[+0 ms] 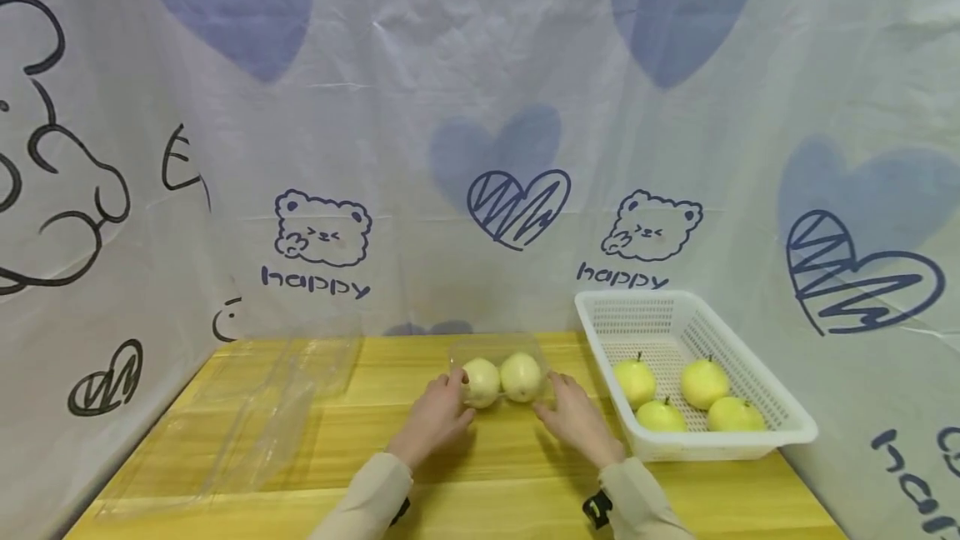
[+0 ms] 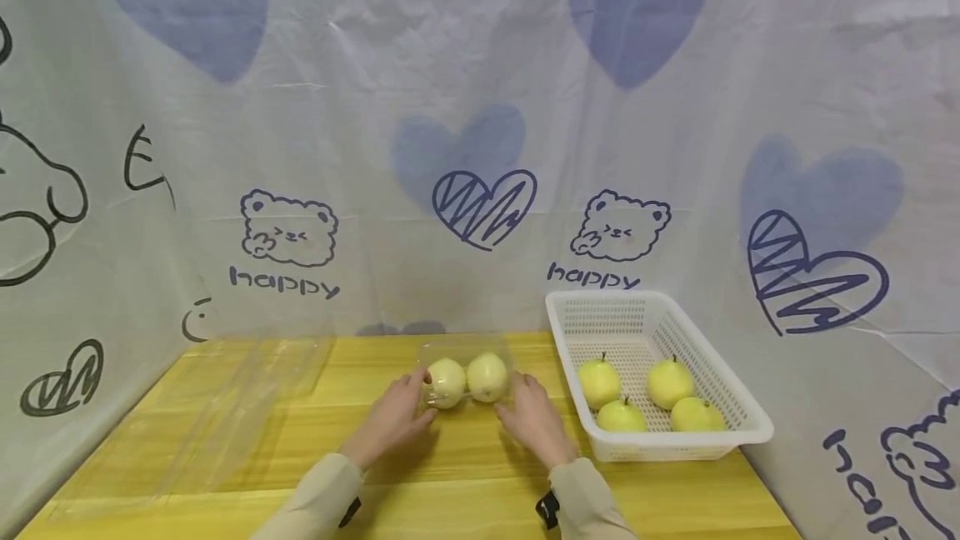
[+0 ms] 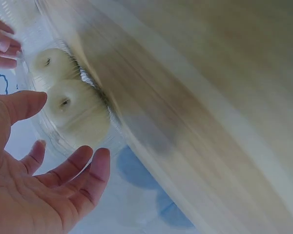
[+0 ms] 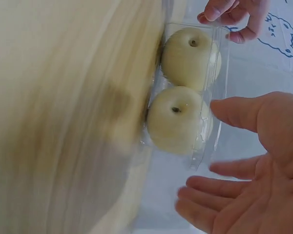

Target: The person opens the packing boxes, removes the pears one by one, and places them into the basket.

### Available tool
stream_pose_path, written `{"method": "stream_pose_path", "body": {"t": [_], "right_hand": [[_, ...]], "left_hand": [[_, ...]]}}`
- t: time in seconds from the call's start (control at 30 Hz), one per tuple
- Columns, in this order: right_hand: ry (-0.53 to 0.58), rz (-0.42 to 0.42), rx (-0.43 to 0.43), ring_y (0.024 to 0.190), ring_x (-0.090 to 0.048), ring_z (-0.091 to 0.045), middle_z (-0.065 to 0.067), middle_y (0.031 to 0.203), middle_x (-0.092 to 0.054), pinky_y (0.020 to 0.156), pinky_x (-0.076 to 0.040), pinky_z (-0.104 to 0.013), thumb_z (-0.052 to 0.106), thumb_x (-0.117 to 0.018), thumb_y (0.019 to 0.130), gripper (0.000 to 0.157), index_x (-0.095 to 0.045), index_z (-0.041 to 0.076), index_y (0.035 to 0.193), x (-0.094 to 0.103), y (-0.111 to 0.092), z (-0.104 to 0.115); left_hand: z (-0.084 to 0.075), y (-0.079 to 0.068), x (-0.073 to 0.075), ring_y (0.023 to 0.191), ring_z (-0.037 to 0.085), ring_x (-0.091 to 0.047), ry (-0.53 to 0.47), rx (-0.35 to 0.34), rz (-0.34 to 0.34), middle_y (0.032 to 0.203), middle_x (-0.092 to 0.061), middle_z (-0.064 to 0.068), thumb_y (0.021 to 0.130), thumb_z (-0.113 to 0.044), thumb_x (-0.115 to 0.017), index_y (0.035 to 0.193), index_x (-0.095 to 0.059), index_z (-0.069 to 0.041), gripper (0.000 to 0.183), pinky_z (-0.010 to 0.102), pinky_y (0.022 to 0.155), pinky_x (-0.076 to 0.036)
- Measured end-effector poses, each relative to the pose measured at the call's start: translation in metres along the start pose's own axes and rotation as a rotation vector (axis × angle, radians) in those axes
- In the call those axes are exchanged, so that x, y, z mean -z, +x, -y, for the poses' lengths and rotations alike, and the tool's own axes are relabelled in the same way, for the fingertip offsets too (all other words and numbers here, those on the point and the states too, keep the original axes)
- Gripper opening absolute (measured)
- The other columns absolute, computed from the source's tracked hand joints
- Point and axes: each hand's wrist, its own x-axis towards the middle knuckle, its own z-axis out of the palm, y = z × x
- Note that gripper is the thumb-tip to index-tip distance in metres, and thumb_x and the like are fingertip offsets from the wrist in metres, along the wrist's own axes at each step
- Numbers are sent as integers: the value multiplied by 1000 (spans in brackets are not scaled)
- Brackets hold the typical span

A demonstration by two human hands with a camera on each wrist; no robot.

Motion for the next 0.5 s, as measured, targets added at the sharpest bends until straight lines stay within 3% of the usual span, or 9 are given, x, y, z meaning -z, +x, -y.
{"method": "stream_pose_path", "body": {"t": [0.1,0.23,0.33,0.5], "right_hand": [[75,30,-24,131,-46,-45,-29,142,-47,108,-39,-58,18,-68,91,64,-40,-8,143,0,-1,0],[93,46,-5,127,-49,-45,-29,138,-51,105,-41,-57,13,-68,91,61,-43,-8,142,-1,-2,0],[95,42,23,120,-54,-45,-30,133,-55,99,-47,-56,10,-69,90,58,-45,-8,140,-3,-3,1],[130,19,37,110,-60,-43,-30,126,-58,90,-53,-52,6,-68,89,53,-49,-6,137,-4,-2,1]], "left_hand": [[5,-5,2,86,26,-59,-5,-40,-14,102,-61,15,89,-20,-71,118,-50,-6,39,38,67,-51],[8,-13,7,82,23,-58,-11,-61,-14,97,-61,14,90,-18,-69,118,-50,-5,37,38,66,-50],[9,-19,9,80,22,-56,-45,-51,4,94,-59,13,91,-18,-68,119,-50,-5,36,38,64,-49],[7,-26,14,84,22,-52,-168,-15,9,109,-55,21,92,-17,-68,118,-47,-5,35,38,68,-47]]}}
